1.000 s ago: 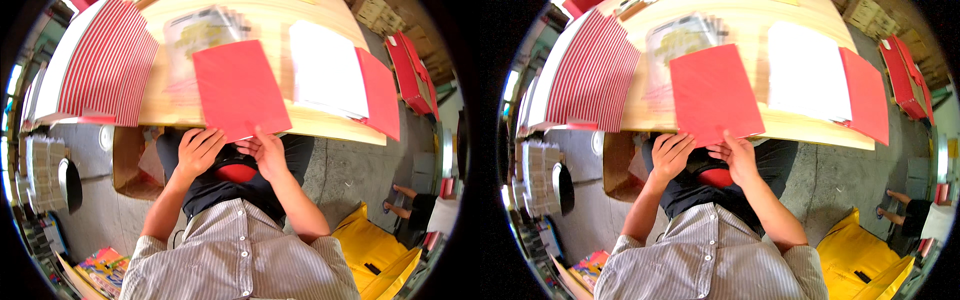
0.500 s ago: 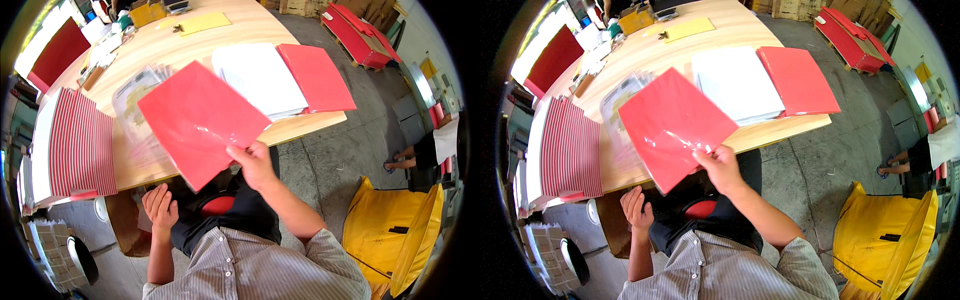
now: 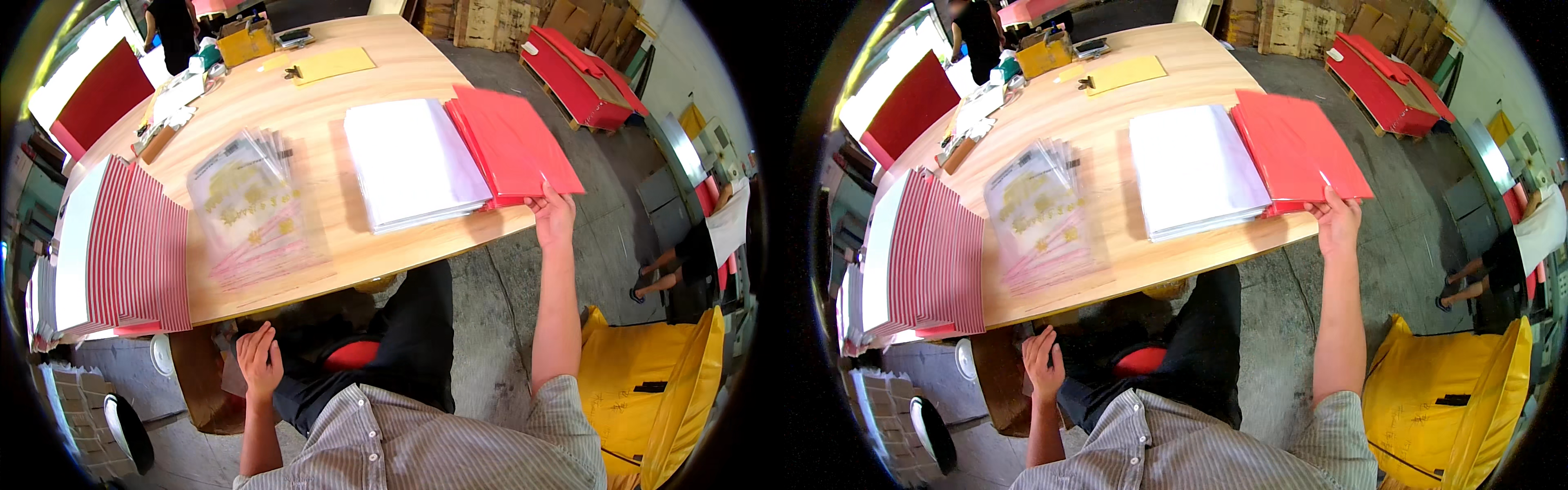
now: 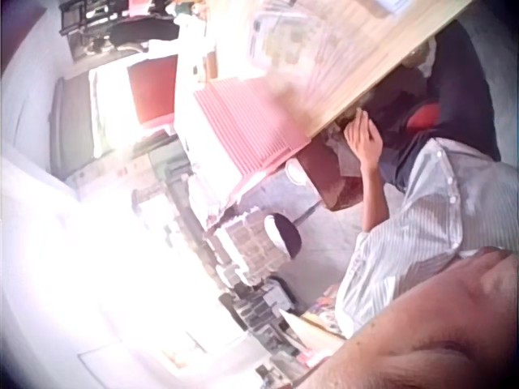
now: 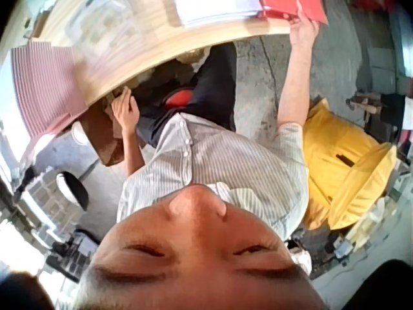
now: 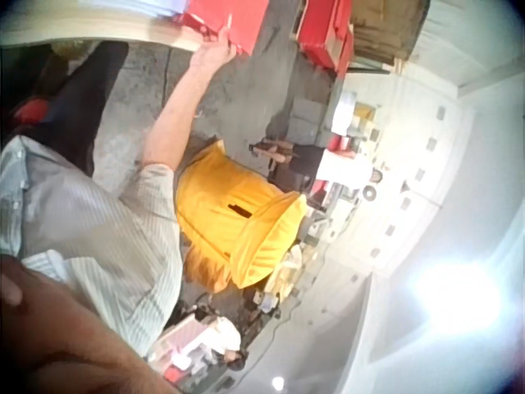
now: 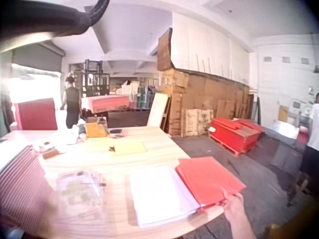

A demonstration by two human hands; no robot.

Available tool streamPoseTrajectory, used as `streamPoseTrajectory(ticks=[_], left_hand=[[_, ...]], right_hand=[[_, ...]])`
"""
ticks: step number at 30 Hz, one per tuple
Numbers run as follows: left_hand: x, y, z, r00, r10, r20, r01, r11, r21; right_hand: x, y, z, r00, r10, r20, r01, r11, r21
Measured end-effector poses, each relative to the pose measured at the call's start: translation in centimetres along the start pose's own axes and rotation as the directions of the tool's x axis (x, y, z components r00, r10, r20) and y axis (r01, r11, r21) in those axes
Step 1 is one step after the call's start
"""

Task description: The person sits at a table and assembles envelopes by inserting white paper sheets into red covers. They handle the items one at a time, folding the red cover over the white sheet and pressing the edges to secure them. The person repeats this process for multiple units, stacking the finished envelopes on the table.

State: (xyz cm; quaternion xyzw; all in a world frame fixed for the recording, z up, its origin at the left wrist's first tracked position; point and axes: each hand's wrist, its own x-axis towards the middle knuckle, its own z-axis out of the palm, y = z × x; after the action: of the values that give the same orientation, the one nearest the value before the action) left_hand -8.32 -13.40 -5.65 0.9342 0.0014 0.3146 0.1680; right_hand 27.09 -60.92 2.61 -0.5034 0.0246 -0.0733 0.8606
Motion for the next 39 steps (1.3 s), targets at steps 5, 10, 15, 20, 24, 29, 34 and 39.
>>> streamPoseTrajectory(ticks=[5,10,15,20,24,29,34,39], left_hand=[[-0.7,0.1,-0.6,0.998,-0.059,0.029,0.059,0.998,0.004],[-1.1,0.1,-0.9,0.997,-0.076,0.028,0.076,0.997,0.016],[-1.1,0.3,-0.7,0.998,-0.054,0.027,0.054,0.999,0.002],[-1.5,-0.1,-0.7,0.998,-0.061,0.030,0.061,0.998,-0.002],[-1.2,-0.5,-1.1,0.998,-0.064,0.007,0.064,0.998,-0.009],[0.4,-0.6,-3.5,0.997,-0.044,-0.069,0.046,0.999,0.023],[2.0,-1.7,-6.0,0.989,-0.087,-0.116,0.093,0.995,0.042],[5.3,-3.5,-5.7,0.982,-0.189,-0.021,0.189,0.982,0.001]], right_hand=[[1.3,1.1,-2.0,0.995,0.092,-0.048,-0.097,0.990,-0.107],[0.6,1.3,-1.8,0.991,0.091,-0.096,-0.109,0.974,-0.197],[0.3,1.4,-2.8,0.978,0.047,-0.202,-0.103,0.955,-0.278],[-0.3,1.5,-2.0,0.965,0.024,-0.260,-0.131,0.907,-0.401],[-3.1,2.7,-0.3,0.976,-0.163,-0.144,0.068,0.859,-0.508],[-9.4,6.6,4.6,0.919,-0.369,0.140,0.374,0.703,-0.605],[-15.4,11.5,11.1,0.679,-0.320,0.661,0.714,0.500,-0.490],[-18.1,16.4,18.2,0.355,-0.098,0.930,0.851,0.445,-0.278]])
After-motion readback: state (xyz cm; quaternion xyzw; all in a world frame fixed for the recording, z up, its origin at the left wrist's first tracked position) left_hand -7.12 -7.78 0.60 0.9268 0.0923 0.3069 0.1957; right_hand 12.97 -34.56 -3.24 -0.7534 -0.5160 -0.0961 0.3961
